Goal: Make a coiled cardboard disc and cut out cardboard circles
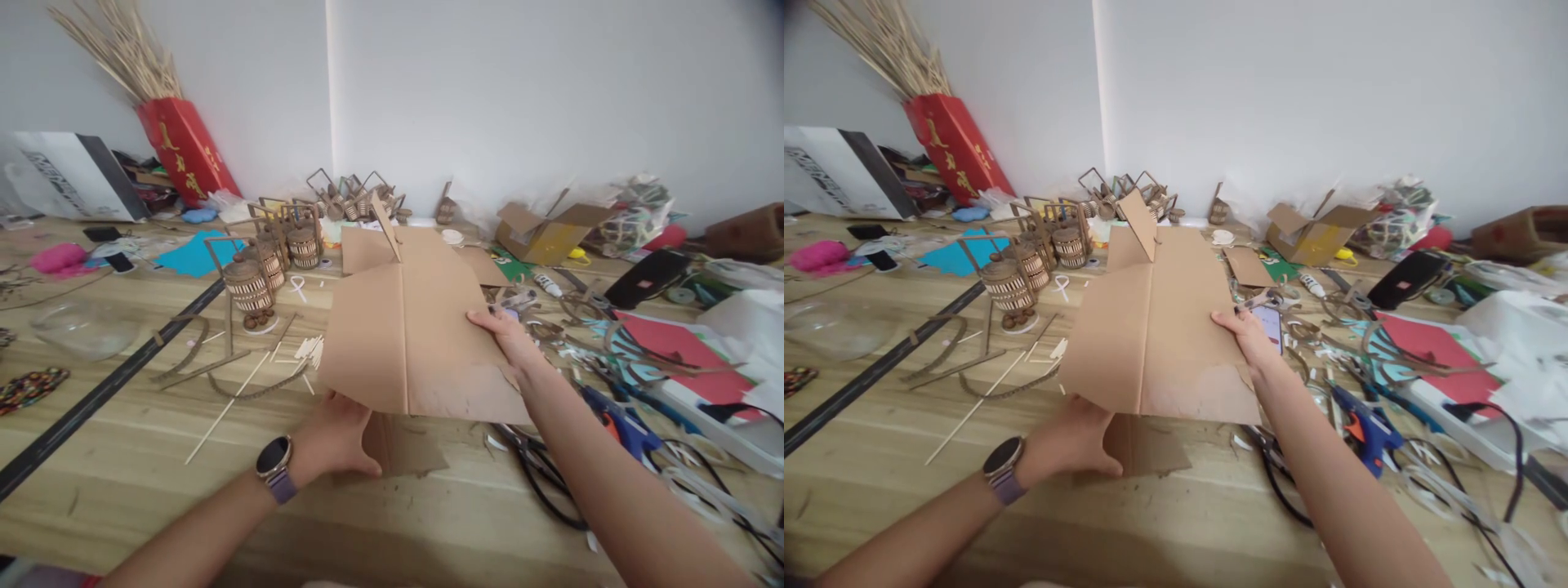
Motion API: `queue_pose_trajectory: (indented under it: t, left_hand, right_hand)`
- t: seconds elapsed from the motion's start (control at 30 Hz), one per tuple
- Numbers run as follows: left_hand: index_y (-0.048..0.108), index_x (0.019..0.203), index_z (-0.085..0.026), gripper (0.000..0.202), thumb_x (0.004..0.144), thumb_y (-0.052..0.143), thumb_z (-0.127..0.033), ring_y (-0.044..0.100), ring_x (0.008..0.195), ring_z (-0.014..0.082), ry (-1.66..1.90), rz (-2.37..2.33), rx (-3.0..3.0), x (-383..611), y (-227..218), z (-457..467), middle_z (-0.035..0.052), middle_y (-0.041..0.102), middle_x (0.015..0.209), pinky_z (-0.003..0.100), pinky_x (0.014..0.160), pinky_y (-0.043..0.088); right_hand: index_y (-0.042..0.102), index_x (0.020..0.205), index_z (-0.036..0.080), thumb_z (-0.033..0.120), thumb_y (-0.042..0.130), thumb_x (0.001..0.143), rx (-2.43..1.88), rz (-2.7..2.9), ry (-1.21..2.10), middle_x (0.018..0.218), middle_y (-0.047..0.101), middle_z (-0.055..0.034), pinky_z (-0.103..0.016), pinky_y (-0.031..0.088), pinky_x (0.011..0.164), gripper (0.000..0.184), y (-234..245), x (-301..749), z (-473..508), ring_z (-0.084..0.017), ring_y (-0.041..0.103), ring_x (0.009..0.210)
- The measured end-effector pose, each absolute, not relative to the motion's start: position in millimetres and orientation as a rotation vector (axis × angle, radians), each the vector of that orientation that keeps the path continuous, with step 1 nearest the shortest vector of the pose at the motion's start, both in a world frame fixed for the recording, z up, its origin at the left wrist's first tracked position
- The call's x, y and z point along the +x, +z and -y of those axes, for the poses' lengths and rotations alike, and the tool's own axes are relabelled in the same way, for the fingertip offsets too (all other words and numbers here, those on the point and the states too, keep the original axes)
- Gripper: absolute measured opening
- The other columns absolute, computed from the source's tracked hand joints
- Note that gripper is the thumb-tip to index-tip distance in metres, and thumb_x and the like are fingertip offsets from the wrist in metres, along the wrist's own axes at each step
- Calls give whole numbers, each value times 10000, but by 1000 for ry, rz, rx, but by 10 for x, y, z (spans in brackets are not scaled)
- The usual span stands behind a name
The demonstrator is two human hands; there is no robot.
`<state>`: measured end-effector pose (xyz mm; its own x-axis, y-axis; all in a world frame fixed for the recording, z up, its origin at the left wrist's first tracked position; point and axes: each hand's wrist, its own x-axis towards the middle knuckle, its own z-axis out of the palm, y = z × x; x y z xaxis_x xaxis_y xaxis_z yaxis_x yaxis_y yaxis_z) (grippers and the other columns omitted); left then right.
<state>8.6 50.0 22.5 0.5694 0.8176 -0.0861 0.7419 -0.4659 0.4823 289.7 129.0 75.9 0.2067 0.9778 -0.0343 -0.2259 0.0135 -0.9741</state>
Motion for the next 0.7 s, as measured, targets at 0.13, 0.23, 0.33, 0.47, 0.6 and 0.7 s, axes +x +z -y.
queue_pose_trajectory:
  t: [0.13,0.23,0.33,0.47,0.6,0.7]
  left_hand:
    - [647,1231,-141,484,763,685,-260,622,1204,410,298,-1324,2198,12,280,-476,215,678,1295,479,972,498]
    - [695,1133,-200,349,853,492,-242,711,1079,304,354,-1337,2104,-233,355,-452,138,753,1183,378,896,551]
    - [730,1069,-261,358,852,460,-350,729,1034,296,386,-1395,1983,-706,451,-407,73,779,1141,365,853,572]
    - [765,946,-275,349,800,536,-494,733,988,328,354,-1550,1845,-1381,511,-390,48,807,1025,362,827,575]
    - [760,908,-250,424,665,696,-591,666,1117,411,657,-1845,1784,-1524,505,-471,115,784,1101,443,909,548]
    - [716,1065,-264,510,669,770,-580,589,1260,372,1001,-1736,1447,-1183,501,-529,98,729,1254,433,991,516]
  right_hand:
    - [680,863,228,206,772,610,-1194,905,1267,764,799,-50,-458,646,725,270,712,2953,-1253,-314,779,766]
    - [681,893,230,218,776,626,-1214,918,1301,750,801,-40,-426,648,693,283,678,2991,-1231,-297,779,725]
    - [684,897,223,241,791,638,-1230,943,1339,713,795,-40,-393,642,630,282,644,2998,-1191,-283,772,664]
    - [682,888,219,251,791,660,-1234,989,1387,735,800,-49,-357,630,614,255,621,2936,-1128,-262,767,656]
    - [694,955,211,266,763,686,-1223,1044,1418,813,812,-67,-351,627,663,283,622,2783,-1101,-267,776,735]
    - [686,1009,208,304,735,701,-1211,1108,1407,866,812,-75,-365,625,693,327,619,2630,-1098,-270,776,766]
